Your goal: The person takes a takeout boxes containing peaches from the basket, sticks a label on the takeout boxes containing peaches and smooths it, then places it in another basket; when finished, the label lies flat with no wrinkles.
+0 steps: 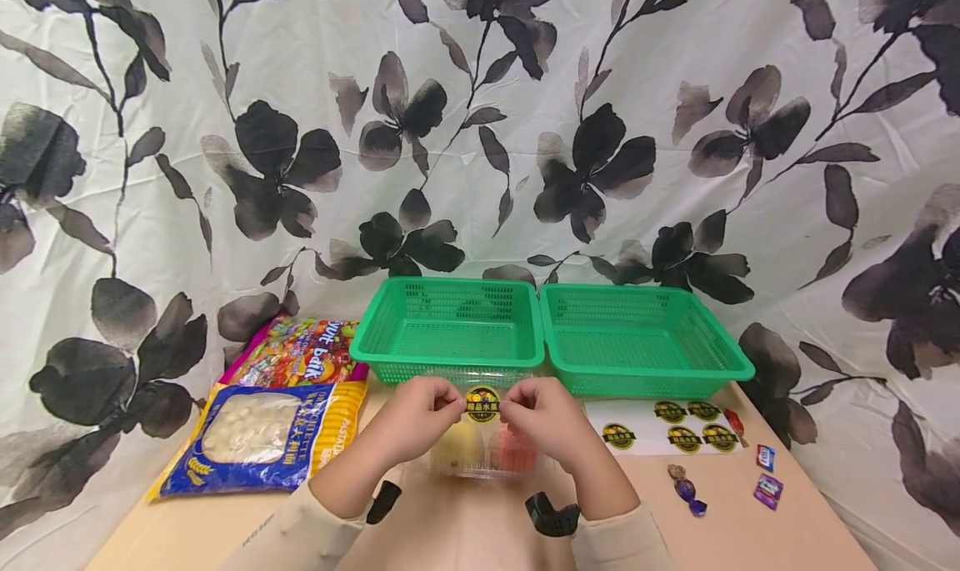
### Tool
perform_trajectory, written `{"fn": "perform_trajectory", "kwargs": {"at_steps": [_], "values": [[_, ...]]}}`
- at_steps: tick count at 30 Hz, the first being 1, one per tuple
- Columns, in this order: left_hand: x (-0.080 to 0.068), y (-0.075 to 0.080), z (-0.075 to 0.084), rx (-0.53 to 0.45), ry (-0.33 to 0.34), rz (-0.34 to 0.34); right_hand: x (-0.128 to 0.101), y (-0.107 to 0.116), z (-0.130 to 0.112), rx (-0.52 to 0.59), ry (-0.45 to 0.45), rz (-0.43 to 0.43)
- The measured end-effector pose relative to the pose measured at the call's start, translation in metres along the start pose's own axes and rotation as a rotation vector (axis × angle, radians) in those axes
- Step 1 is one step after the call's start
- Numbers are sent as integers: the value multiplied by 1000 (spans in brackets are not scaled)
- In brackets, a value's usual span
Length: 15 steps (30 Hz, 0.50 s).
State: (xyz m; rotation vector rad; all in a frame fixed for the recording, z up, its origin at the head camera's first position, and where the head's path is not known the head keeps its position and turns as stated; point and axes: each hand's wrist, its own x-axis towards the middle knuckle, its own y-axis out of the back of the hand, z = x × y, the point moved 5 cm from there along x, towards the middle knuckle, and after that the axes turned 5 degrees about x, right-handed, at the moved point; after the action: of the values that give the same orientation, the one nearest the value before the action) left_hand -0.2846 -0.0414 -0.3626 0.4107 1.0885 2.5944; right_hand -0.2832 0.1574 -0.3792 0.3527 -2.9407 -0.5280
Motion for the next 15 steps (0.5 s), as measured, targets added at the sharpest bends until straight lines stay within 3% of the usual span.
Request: {"fn": "perform_trajectory", "kwargs": {"at_steps": [8,15], "values": [[30,2,-6,130,10,-158,25,-7,9,-47,-135,-21],[52,-6,-17,245,97,-247,39,-11,13,-109,-226,-27]]}}
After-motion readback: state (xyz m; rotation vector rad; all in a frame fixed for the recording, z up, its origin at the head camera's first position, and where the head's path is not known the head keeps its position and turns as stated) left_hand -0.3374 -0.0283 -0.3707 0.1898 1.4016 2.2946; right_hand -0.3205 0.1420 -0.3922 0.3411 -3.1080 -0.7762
